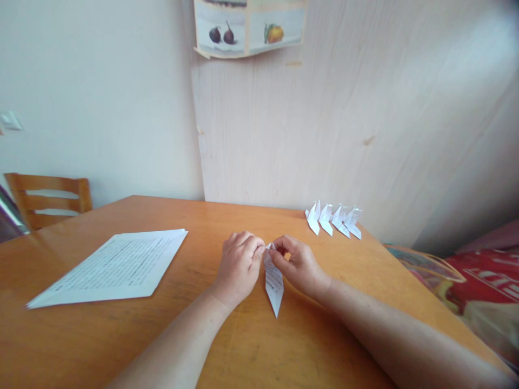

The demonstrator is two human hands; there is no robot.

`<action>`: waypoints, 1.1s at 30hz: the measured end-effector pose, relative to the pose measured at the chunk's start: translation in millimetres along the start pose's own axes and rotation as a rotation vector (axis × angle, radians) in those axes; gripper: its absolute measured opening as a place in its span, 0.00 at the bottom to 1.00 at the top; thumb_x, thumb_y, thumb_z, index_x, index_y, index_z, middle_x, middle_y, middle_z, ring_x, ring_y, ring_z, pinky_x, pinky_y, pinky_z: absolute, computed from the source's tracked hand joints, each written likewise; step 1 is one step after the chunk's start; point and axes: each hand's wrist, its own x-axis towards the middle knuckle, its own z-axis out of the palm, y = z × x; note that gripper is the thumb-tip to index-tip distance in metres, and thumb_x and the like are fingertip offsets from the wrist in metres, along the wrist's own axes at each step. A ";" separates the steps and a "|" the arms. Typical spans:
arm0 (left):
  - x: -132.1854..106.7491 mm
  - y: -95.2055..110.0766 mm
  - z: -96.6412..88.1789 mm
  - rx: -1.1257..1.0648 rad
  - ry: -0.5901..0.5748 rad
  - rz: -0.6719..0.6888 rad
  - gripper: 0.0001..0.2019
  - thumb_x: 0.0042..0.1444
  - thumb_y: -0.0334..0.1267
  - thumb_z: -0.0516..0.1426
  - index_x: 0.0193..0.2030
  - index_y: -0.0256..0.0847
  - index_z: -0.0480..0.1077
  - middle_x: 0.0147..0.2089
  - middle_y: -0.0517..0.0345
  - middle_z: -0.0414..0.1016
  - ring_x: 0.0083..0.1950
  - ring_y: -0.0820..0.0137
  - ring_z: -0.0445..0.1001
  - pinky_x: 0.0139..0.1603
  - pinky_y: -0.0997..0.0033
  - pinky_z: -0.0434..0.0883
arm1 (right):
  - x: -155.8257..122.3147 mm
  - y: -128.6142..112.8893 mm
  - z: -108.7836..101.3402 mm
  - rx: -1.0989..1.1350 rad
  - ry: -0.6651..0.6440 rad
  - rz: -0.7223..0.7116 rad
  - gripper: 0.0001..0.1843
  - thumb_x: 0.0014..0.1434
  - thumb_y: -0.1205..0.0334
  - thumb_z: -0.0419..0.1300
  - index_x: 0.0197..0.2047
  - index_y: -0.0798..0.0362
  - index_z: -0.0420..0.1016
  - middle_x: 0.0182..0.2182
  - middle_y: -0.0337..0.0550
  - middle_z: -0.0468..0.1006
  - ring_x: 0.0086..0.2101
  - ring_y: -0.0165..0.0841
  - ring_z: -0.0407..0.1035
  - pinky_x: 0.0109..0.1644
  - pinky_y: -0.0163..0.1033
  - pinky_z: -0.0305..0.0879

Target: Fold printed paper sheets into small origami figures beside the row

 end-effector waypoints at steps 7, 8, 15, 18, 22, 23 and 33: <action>0.2 0.9 0.2 -0.030 0.019 -0.045 0.10 0.69 0.39 0.49 0.40 0.43 0.70 0.41 0.55 0.74 0.46 0.62 0.69 0.49 0.60 0.64 | -0.9 1.3 -0.1 0.001 -0.002 0.010 0.05 0.62 0.62 0.59 0.34 0.51 0.72 0.28 0.37 0.75 0.31 0.31 0.70 0.37 0.36 0.64; 0.2 0.1 0.6 -0.042 0.032 -0.060 0.09 0.69 0.39 0.49 0.41 0.43 0.70 0.42 0.55 0.74 0.47 0.62 0.69 0.49 0.60 0.64 | -0.8 1.9 0.0 0.001 0.000 0.010 0.05 0.62 0.62 0.59 0.34 0.51 0.72 0.28 0.37 0.75 0.31 0.31 0.70 0.37 0.36 0.64; -0.1 -7.0 6.3 -0.156 0.061 -0.134 0.06 0.62 0.30 0.53 0.40 0.42 0.69 0.43 0.55 0.74 0.49 0.62 0.71 0.52 0.61 0.67 | -0.2 3.1 -0.4 0.012 -0.002 0.023 0.05 0.62 0.61 0.58 0.34 0.52 0.72 0.29 0.38 0.75 0.31 0.31 0.69 0.37 0.36 0.64; -1.8 -7.7 10.0 -0.211 0.022 -0.160 0.06 0.59 0.29 0.54 0.40 0.42 0.70 0.43 0.55 0.75 0.49 0.63 0.72 0.52 0.61 0.68 | 0.3 3.0 -0.5 0.024 -0.016 0.039 0.05 0.61 0.62 0.58 0.34 0.52 0.72 0.29 0.38 0.75 0.31 0.31 0.69 0.37 0.36 0.64; -4.6 -7.2 17.2 -0.277 -0.056 -0.221 0.09 0.56 0.29 0.57 0.43 0.42 0.71 0.45 0.55 0.76 0.50 0.63 0.72 0.53 0.60 0.69 | 1.5 5.4 -0.4 0.054 -0.054 0.117 0.02 0.58 0.65 0.58 0.34 0.52 0.71 0.29 0.37 0.74 0.30 0.30 0.68 0.35 0.35 0.63; -5.3 -7.0 19.2 -0.293 -0.079 -0.233 0.09 0.56 0.30 0.58 0.44 0.42 0.71 0.45 0.54 0.76 0.50 0.63 0.73 0.54 0.60 0.69 | 1.9 6.2 -0.5 0.060 -0.065 0.143 0.02 0.58 0.66 0.58 0.35 0.52 0.71 0.29 0.36 0.74 0.30 0.30 0.67 0.35 0.35 0.62; -8.6 -9.8 35.1 -0.548 -0.267 -0.311 0.09 0.58 0.34 0.58 0.46 0.41 0.71 0.47 0.54 0.79 0.48 0.64 0.77 0.49 0.65 0.72 | 6.6 12.9 -6.1 0.019 -0.239 0.282 0.08 0.52 0.67 0.59 0.36 0.52 0.66 0.28 0.35 0.72 0.29 0.30 0.66 0.33 0.34 0.60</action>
